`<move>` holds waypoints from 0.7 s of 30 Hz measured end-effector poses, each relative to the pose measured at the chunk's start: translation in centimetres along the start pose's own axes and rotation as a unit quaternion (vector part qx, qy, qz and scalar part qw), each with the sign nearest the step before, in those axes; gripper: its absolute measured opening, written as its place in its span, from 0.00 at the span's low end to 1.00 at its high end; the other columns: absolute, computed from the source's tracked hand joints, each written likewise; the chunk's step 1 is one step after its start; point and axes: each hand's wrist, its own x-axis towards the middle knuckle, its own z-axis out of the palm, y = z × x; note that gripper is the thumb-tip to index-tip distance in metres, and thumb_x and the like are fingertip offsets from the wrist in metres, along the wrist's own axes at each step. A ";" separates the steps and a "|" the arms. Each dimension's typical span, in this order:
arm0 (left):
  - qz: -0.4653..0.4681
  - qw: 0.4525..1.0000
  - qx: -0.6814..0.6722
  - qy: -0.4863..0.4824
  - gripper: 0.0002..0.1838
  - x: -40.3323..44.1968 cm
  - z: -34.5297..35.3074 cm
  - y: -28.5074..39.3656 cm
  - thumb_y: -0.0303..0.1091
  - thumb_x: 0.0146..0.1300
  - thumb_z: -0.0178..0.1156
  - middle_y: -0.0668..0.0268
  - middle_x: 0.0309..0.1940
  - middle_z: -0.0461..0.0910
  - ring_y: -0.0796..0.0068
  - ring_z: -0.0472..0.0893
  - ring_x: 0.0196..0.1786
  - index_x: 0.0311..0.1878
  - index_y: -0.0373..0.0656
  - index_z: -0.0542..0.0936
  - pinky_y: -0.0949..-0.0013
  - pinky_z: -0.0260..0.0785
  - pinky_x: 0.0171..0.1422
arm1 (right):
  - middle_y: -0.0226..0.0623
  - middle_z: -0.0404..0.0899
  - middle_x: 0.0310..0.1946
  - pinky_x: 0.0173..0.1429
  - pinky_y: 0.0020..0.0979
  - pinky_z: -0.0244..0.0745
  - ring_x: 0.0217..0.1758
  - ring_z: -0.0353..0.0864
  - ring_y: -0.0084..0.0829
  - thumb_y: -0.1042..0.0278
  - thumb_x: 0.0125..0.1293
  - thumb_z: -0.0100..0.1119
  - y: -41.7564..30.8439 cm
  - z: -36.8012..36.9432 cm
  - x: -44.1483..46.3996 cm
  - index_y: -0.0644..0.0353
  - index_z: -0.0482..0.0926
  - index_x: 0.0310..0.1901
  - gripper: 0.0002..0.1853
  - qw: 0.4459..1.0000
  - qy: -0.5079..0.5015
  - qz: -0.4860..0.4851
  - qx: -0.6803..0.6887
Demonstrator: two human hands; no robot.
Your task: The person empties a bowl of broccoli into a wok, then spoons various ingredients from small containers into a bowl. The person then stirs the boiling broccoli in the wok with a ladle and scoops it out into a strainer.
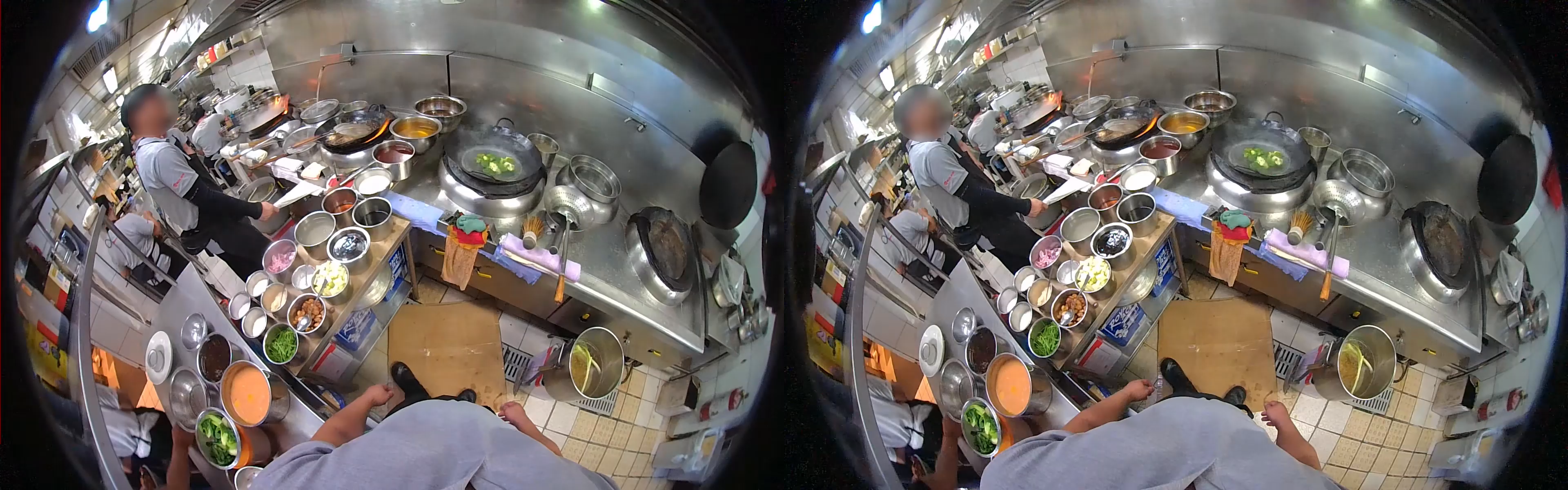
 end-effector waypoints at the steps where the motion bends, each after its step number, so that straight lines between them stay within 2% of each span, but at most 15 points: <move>1: -0.003 1.000 0.004 -0.005 0.22 -0.1 -0.2 0.2 0.48 0.55 0.48 0.52 0.45 0.76 0.53 0.75 0.50 0.46 0.44 0.78 0.59 0.66 0.55 | 0.39 0.78 0.37 0.33 0.36 0.73 0.32 0.80 0.34 0.54 0.66 0.42 -0.2 0.1 -0.1 0.56 0.69 0.49 0.17 1.000 0.006 0.013 0.015; 11: -0.016 1.000 -0.016 -0.012 0.21 0.1 0.0 0.0 0.49 0.54 0.50 0.53 0.43 0.77 0.52 0.76 0.47 0.45 0.47 0.78 0.58 0.67 0.52 | 0.41 0.78 0.36 0.31 0.34 0.73 0.32 0.80 0.33 0.55 0.65 0.43 0.0 0.2 -0.4 0.57 0.69 0.48 0.17 1.000 0.022 0.005 0.016; 13: -0.012 1.000 -0.006 -0.012 0.21 -0.1 -0.2 0.2 0.49 0.54 0.50 0.53 0.43 0.77 0.53 0.76 0.47 0.45 0.47 0.79 0.58 0.67 0.52 | 0.37 0.81 0.33 0.37 0.31 0.75 0.33 0.80 0.29 0.62 0.58 0.50 0.1 0.4 -0.3 0.60 0.77 0.34 0.11 0.990 0.060 -0.098 -0.083; 14: -0.005 1.000 0.006 -0.016 0.21 -0.2 -0.3 0.2 0.50 0.54 0.50 0.53 0.43 0.78 0.53 0.76 0.47 0.44 0.47 0.79 0.58 0.67 0.52 | 0.37 0.81 0.35 0.41 0.32 0.75 0.37 0.80 0.31 0.63 0.54 0.52 0.0 0.4 -0.2 0.57 0.79 0.34 0.10 0.995 0.062 -0.054 -0.062; 15: -0.012 1.000 0.000 -0.011 0.21 -0.5 -0.3 0.2 0.50 0.54 0.50 0.53 0.43 0.78 0.53 0.76 0.47 0.44 0.47 0.79 0.58 0.67 0.52 | 0.37 0.81 0.35 0.41 0.32 0.75 0.37 0.80 0.31 0.63 0.54 0.52 0.0 0.4 0.1 0.57 0.79 0.34 0.10 0.994 0.055 -0.057 -0.069; 17: -0.009 1.000 0.011 0.003 0.21 -0.6 -0.4 0.6 0.49 0.54 0.50 0.52 0.42 0.78 0.53 0.76 0.46 0.43 0.45 0.79 0.58 0.67 0.51 | 0.41 0.78 0.34 0.28 0.33 0.73 0.29 0.80 0.33 0.58 0.62 0.48 0.4 -0.3 0.3 0.58 0.72 0.46 0.15 0.993 0.015 -0.091 -0.070; 18: -0.013 1.000 0.013 0.000 0.21 -0.8 -0.6 0.9 0.49 0.54 0.50 0.52 0.42 0.78 0.53 0.76 0.46 0.41 0.43 0.79 0.58 0.67 0.51 | 0.41 0.78 0.34 0.28 0.33 0.73 0.29 0.80 0.33 0.58 0.61 0.50 0.7 -0.5 0.6 0.59 0.73 0.44 0.15 0.987 -0.009 -0.143 -0.077; 21: -0.004 1.000 0.010 -0.001 0.21 -1.2 -1.1 1.6 0.49 0.55 0.49 0.52 0.42 0.78 0.52 0.76 0.47 0.42 0.42 0.79 0.58 0.67 0.52 | 0.42 0.78 0.34 0.28 0.34 0.73 0.29 0.80 0.34 0.58 0.61 0.49 1.3 -0.9 1.0 0.60 0.72 0.44 0.15 0.985 -0.002 -0.152 -0.083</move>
